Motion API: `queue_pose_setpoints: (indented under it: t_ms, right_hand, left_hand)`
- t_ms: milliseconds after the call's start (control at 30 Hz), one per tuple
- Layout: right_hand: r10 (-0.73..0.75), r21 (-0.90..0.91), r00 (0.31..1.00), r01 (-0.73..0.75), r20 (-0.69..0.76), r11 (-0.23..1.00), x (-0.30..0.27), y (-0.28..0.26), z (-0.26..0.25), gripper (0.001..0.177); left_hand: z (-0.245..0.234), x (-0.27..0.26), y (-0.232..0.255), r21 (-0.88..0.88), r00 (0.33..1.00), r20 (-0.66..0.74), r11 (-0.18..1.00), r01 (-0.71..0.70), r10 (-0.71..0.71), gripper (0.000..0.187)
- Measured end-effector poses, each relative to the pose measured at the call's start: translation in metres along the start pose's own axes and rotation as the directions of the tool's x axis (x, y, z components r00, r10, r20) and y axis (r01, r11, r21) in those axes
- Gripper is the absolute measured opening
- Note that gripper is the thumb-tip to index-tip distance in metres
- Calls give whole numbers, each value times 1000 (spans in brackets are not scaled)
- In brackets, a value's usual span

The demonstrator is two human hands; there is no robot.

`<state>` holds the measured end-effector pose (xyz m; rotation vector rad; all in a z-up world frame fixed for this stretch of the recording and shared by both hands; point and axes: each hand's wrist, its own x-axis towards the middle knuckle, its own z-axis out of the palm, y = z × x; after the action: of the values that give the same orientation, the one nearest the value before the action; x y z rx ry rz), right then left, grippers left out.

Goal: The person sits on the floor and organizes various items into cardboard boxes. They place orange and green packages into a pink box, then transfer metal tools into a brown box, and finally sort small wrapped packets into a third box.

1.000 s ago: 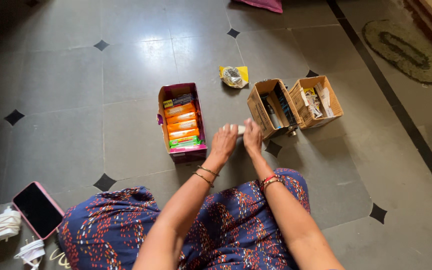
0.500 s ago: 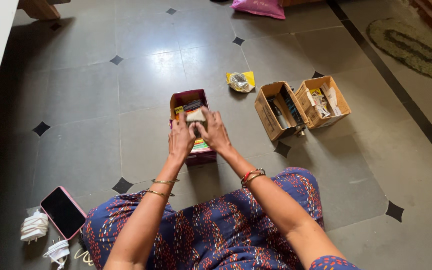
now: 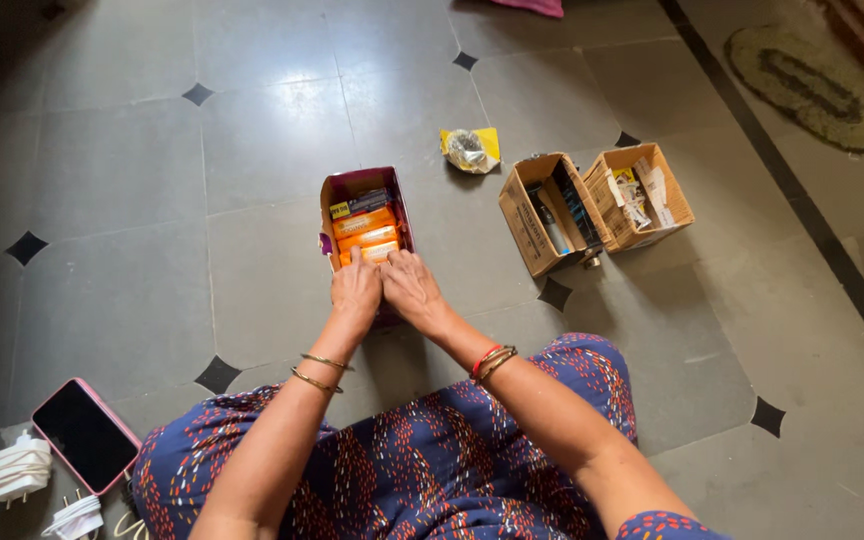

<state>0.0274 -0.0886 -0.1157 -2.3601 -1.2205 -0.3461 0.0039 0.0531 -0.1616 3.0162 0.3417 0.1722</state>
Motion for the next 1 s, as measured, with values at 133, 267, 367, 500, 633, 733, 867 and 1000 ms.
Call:
queue_pose_setpoints:
  t_ms: [133,267,367,500,633,733,867,1000]
  right_hand:
    - [-56,118,992,42,117,992,15,19,-1,25]
    - [73,410,989,-15,-126,912,37,70,7,31]
    - [200,227,943,-140,-266,964,55,131,14,22]
    - [192,1,949,-198,-252,980,78,220,35,52]
    - [409,-88,912,-411,-34,908,103,290,54,84]
    - [502,-139,863,-492,55,860,118,321,65,92]
    - [526,-196,850,-517,-4,833,110,328,83,95]
    - [518,-209,854,-515,-44,831,83,298,103,77]
  left_hand:
    - [-30,7,1,-3,999,7,999,-35,35,21]
    - [-70,36,29,-97,828,-549,976,-197,113,32]
    - [-78,81,62,-217,855,-478,916,-339,203,27]
    - [-42,153,89,-161,863,-416,912,-378,285,40]
    - [15,196,88,25,908,-242,938,-347,342,39]
    - [39,194,92,208,936,-65,922,-325,345,46]
    - [51,195,93,216,937,-55,920,-327,345,52]
    - [59,187,91,198,915,-198,929,-314,351,55]
